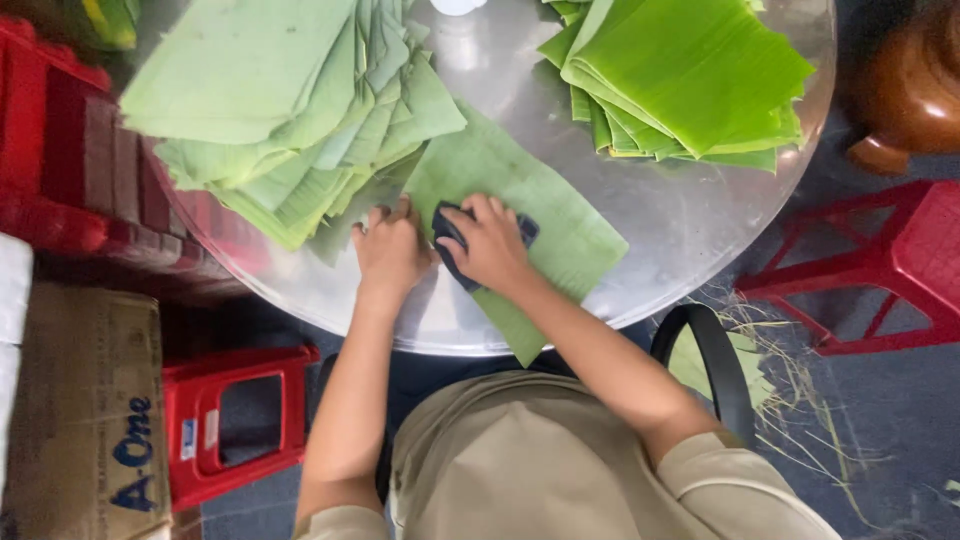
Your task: Cleaning banana leaves with a cloth and stacking them on a table
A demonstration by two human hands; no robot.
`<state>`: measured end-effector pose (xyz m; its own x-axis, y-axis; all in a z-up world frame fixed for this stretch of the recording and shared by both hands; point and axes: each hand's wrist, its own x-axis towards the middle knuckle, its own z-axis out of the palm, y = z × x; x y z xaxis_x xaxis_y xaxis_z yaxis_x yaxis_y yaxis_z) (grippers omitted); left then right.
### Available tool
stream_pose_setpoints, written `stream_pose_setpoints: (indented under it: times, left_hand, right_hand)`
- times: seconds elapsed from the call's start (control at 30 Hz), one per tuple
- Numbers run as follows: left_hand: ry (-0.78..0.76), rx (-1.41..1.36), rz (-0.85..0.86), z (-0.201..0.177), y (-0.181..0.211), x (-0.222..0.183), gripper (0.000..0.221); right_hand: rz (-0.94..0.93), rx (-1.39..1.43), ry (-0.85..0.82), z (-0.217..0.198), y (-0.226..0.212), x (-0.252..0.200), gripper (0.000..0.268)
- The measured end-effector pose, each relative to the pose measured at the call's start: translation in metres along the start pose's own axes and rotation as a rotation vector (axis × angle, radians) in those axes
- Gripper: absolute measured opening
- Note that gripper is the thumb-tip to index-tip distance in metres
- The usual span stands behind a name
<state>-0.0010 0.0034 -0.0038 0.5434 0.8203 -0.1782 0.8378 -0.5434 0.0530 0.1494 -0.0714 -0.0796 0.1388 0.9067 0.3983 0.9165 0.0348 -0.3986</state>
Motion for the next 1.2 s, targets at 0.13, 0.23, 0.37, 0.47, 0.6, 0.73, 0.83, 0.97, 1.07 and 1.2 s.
stream_pose_setpoints:
  times: [0.13, 0.23, 0.37, 0.47, 0.6, 0.73, 0.83, 0.97, 1.07, 1.2]
  left_hand:
    - [0.004, -0.063, 0.017, -0.023, 0.005, -0.006, 0.075]
    - [0.021, -0.072, -0.003, -0.018, 0.006, -0.011, 0.075]
    - [0.064, -0.093, -0.004, 0.0, -0.001, -0.01, 0.079]
    - [0.218, -0.071, 0.022, 0.02, 0.001, -0.022, 0.075]
    - [0.367, -0.16, 0.173, 0.045, 0.041, -0.067, 0.059]
    - [0.076, -0.289, 0.191, 0.027, 0.087, -0.124, 0.09]
    - [0.17, -0.2, 0.236, 0.043, 0.093, -0.133, 0.108]
    - [0.137, -0.266, 0.21, 0.044, 0.091, -0.135, 0.112]
    - [0.191, -0.28, 0.217, 0.053, 0.087, -0.134, 0.115]
    - [0.19, -0.214, 0.215, 0.063, 0.088, -0.13, 0.11]
  right_hand:
    - [-0.005, 0.005, 0.004, -0.027, 0.032, -0.025, 0.044]
    - [-0.057, -0.025, 0.042, -0.047, 0.056, -0.053, 0.04]
    - [-0.021, -0.068, 0.093, -0.073, 0.085, -0.084, 0.034]
    - [0.069, -0.117, 0.12, -0.097, 0.109, -0.103, 0.03]
    - [0.225, -0.058, 0.215, -0.112, 0.131, -0.098, 0.026]
    - [0.126, 0.063, 0.302, -0.123, 0.054, -0.052, 0.026]
    - [-0.097, 0.103, 0.256, -0.079, 0.023, -0.025, 0.029]
    - [-0.091, -0.198, -0.1, -0.044, 0.003, -0.021, 0.043]
    - [-0.159, -0.139, -0.065, -0.048, 0.006, -0.045, 0.037]
    - [-0.174, -0.044, -0.104, -0.068, 0.011, -0.102, 0.035]
